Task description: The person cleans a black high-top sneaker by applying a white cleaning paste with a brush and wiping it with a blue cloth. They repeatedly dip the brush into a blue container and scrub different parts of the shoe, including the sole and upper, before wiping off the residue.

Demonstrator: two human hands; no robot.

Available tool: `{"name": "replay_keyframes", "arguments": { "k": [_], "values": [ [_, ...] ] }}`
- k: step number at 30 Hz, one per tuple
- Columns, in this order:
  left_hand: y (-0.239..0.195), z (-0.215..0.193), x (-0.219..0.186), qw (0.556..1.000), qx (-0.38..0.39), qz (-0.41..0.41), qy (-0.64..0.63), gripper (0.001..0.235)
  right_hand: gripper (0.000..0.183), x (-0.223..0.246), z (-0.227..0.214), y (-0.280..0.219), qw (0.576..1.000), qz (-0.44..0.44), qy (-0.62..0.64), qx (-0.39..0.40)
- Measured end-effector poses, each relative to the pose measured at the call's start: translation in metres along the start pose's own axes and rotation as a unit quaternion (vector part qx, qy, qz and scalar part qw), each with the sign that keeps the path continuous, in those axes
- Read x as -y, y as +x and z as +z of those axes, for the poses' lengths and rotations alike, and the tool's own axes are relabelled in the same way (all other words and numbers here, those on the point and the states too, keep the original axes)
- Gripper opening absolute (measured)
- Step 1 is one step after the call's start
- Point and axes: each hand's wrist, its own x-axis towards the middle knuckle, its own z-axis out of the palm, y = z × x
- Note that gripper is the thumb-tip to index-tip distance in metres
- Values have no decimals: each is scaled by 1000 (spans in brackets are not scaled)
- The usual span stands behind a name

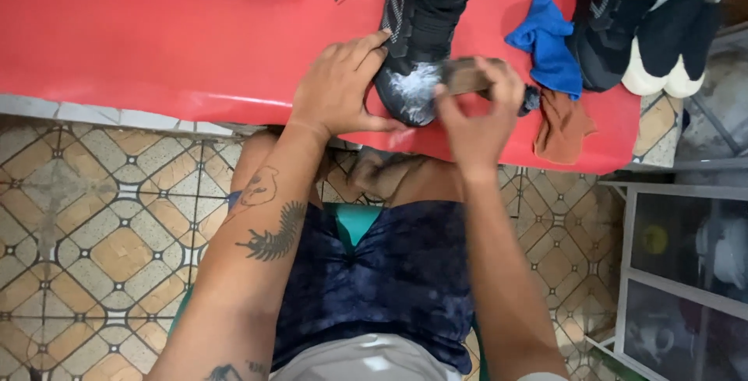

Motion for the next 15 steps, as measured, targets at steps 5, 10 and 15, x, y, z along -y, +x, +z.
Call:
{"name": "replay_keyframes", "arguments": {
  "k": [5, 10, 15],
  "values": [
    [0, 4, 2, 1000, 1, 14, 7, 110, 53, -24, -9, -22, 986, -59, 132, 82],
    [0, 2, 2, 1000, 0, 10, -11, 112, 54, -40, -17, 5, 992, -17, 95, 79],
    [1, 2, 1, 1000, 23, -3, 1, 111, 56, -17, -40, 18, 968, -23, 127, 215]
  ]
}}
